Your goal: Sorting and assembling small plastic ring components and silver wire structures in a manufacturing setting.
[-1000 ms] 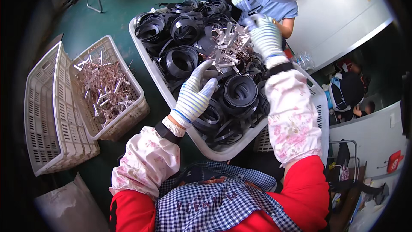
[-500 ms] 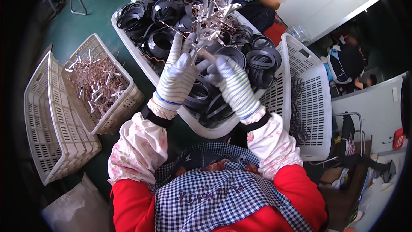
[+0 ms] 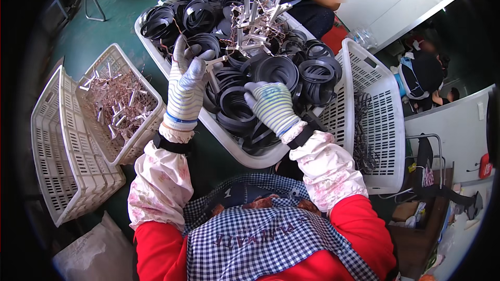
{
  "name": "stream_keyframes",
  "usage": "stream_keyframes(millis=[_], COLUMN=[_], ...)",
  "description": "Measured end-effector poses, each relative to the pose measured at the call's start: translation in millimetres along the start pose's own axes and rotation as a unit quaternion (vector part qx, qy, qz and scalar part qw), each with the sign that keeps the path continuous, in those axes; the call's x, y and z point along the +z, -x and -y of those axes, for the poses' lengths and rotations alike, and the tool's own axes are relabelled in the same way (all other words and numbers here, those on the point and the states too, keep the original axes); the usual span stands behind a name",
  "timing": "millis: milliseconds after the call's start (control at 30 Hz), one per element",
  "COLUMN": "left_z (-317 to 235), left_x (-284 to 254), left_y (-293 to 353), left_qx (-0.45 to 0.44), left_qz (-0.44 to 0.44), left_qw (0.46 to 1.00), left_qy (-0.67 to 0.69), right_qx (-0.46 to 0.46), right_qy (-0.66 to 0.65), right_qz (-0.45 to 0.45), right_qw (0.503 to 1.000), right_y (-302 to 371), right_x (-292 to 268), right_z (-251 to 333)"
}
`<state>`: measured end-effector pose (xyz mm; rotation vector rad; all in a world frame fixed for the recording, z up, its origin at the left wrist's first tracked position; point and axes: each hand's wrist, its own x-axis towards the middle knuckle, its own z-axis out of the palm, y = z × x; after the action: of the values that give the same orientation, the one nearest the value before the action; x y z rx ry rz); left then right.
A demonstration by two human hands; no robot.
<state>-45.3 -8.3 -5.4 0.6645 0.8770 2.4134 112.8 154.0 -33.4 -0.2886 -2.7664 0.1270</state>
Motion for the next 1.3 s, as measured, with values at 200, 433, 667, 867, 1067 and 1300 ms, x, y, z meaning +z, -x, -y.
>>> stream_keyframes(millis=[200,433,667,867,1067,1300], left_z=[2.7,9.8,37.4,53.0,45.3,28.1], left_x=[-15.2,40.8,54.7,59.8,54.0,43.7], left_y=[2.7,21.9,10.8,8.6,6.4,0.4], left_qx=[-0.026,-0.06,0.07,0.042,0.072,-0.253], left_qz=[0.024,0.083,0.158,0.17,0.276,0.07], left_qw=[0.994,0.966,0.858,0.842,0.837,0.965], left_qy=[-0.104,-0.237,-0.483,-0.51,-0.466,0.011], right_qx=[0.102,0.315,0.276,0.258,0.229,-0.013], right_qy=[0.029,-0.693,-0.792,-0.544,-0.382,-0.561], right_qz=[-0.065,-0.145,-0.063,-0.062,-0.007,-0.036], right_qw=[0.992,0.632,0.541,0.796,0.895,0.827], right_y=[-13.2,-10.9,-6.6,-6.7,1.1,2.9], right_x=[-25.6,-38.8,-44.4,-38.6,-36.2,-71.4], right_z=[-44.1,-74.3,-52.4,-37.2,-45.8,-38.1])
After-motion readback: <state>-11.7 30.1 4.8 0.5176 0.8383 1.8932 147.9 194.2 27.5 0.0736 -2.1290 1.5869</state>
